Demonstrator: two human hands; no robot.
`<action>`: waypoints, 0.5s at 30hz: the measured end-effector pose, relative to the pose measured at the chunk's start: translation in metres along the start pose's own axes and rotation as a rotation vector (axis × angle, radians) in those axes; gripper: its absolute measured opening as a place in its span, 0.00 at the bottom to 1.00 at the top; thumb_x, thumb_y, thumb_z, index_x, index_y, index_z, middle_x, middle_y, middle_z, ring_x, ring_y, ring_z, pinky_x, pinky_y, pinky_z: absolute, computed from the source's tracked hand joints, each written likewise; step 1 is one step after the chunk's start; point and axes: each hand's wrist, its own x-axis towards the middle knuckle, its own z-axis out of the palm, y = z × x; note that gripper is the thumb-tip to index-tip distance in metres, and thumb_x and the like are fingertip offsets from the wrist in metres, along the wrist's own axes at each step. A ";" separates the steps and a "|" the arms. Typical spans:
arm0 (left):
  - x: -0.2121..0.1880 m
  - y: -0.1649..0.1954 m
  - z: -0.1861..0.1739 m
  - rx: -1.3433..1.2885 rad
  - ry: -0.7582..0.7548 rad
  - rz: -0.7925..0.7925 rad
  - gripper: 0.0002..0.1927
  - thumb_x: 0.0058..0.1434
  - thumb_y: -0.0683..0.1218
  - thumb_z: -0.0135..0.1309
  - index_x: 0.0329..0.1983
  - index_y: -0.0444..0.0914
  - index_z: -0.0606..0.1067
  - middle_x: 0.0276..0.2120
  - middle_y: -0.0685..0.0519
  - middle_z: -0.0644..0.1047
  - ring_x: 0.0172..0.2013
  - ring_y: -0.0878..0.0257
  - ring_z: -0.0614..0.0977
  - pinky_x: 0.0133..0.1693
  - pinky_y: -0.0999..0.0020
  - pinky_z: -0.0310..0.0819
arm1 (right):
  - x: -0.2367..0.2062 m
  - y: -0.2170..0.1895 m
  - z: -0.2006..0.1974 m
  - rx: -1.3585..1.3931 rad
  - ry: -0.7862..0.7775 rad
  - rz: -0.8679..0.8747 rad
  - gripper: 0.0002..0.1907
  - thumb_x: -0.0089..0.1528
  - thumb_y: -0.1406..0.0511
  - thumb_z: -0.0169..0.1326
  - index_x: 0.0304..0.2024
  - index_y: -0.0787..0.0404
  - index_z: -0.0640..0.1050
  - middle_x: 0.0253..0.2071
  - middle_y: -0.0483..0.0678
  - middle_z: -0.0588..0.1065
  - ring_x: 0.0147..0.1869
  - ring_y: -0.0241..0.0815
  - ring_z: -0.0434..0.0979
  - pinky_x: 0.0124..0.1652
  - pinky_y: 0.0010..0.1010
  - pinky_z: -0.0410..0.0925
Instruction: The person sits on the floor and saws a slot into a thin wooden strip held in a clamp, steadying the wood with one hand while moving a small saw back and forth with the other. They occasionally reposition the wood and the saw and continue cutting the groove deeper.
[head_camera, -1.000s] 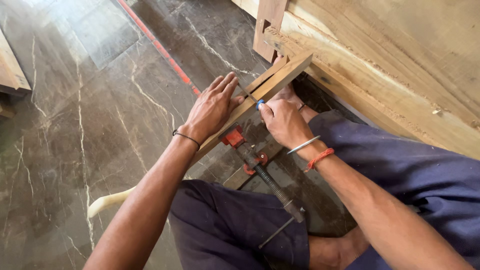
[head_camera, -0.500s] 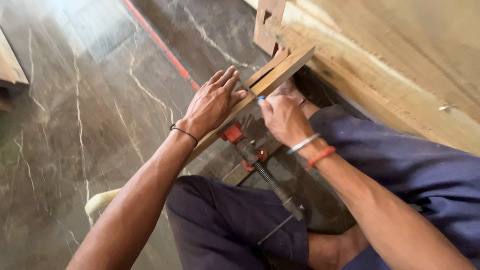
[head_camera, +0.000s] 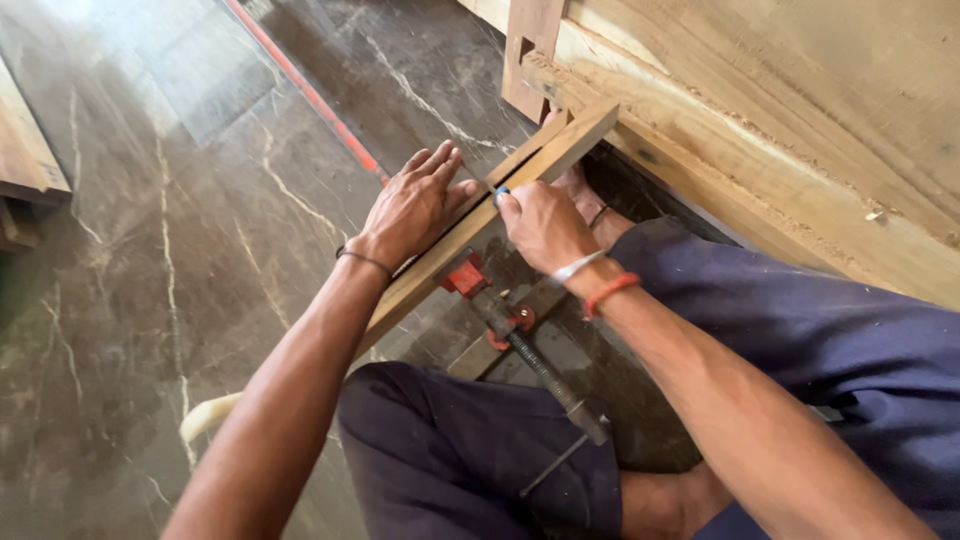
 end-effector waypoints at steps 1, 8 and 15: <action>0.002 -0.002 -0.001 0.012 0.002 0.009 0.31 0.73 0.57 0.46 0.66 0.26 0.68 0.68 0.35 0.66 0.67 0.40 0.65 0.66 0.53 0.58 | 0.002 -0.002 0.000 0.001 0.003 -0.011 0.21 0.70 0.58 0.48 0.30 0.68 0.79 0.30 0.66 0.76 0.37 0.66 0.79 0.37 0.52 0.68; -0.028 0.038 0.017 0.044 0.041 0.099 0.31 0.71 0.59 0.45 0.65 0.29 0.69 0.68 0.38 0.68 0.68 0.42 0.67 0.67 0.53 0.57 | -0.066 -0.003 -0.049 0.053 -0.028 0.015 0.18 0.69 0.60 0.46 0.34 0.68 0.78 0.29 0.66 0.75 0.34 0.65 0.78 0.33 0.51 0.67; -0.006 0.012 -0.005 -0.030 0.006 0.015 0.31 0.74 0.58 0.45 0.66 0.29 0.69 0.67 0.39 0.69 0.68 0.41 0.66 0.67 0.53 0.59 | -0.020 -0.006 -0.020 0.009 0.046 -0.095 0.20 0.70 0.60 0.47 0.28 0.68 0.77 0.28 0.64 0.75 0.34 0.64 0.77 0.37 0.51 0.67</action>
